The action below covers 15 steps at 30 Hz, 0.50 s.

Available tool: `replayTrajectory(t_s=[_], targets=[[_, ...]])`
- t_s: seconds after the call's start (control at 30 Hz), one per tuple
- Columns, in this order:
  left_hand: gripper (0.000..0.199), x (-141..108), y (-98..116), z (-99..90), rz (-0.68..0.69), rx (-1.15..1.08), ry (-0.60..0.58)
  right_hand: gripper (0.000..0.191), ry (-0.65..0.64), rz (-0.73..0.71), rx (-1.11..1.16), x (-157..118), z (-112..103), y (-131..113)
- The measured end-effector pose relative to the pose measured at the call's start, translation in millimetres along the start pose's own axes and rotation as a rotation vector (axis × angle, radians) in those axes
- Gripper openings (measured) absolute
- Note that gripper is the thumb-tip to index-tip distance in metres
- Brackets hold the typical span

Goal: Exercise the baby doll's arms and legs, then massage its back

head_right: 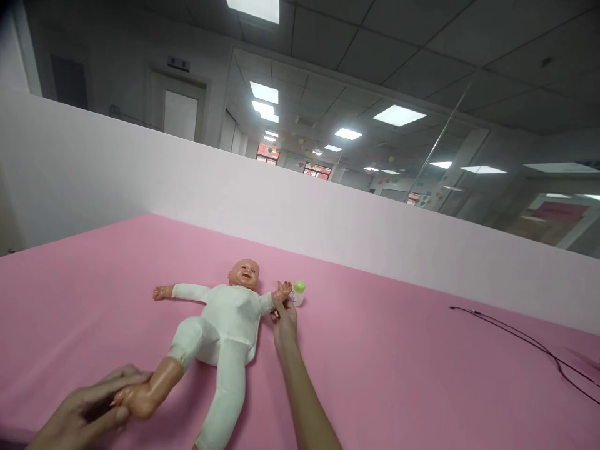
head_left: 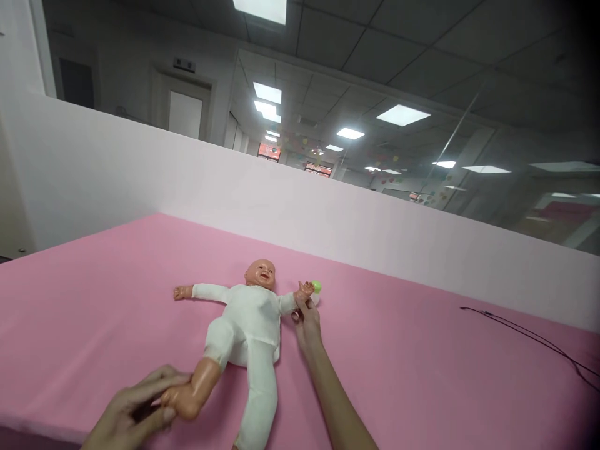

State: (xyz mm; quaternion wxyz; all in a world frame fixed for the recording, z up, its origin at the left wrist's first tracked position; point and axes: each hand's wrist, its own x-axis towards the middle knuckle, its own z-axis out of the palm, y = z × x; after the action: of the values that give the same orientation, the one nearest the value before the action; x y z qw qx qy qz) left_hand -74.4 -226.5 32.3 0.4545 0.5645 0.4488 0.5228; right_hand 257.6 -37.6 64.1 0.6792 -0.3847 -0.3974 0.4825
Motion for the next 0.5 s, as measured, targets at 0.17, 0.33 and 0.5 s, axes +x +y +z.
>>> replayTrajectory(t_s=[0.17, 0.33, 0.5], targets=[[0.05, 69, 20, 37.5, -0.043, -0.107, 0.05, 0.03, -0.514, -0.079, -0.334, -19, 10, -6], [0.064, 103, 11, 54.6, -0.105, -0.274, 0.09, 0.033, -0.652, -0.057, -0.415, -21, 6, 3], [0.047, 56, -2, 24.7, -0.03, -0.102, 0.072, 0.043, -0.303, 0.063, -0.03, -7, -1, 5]])
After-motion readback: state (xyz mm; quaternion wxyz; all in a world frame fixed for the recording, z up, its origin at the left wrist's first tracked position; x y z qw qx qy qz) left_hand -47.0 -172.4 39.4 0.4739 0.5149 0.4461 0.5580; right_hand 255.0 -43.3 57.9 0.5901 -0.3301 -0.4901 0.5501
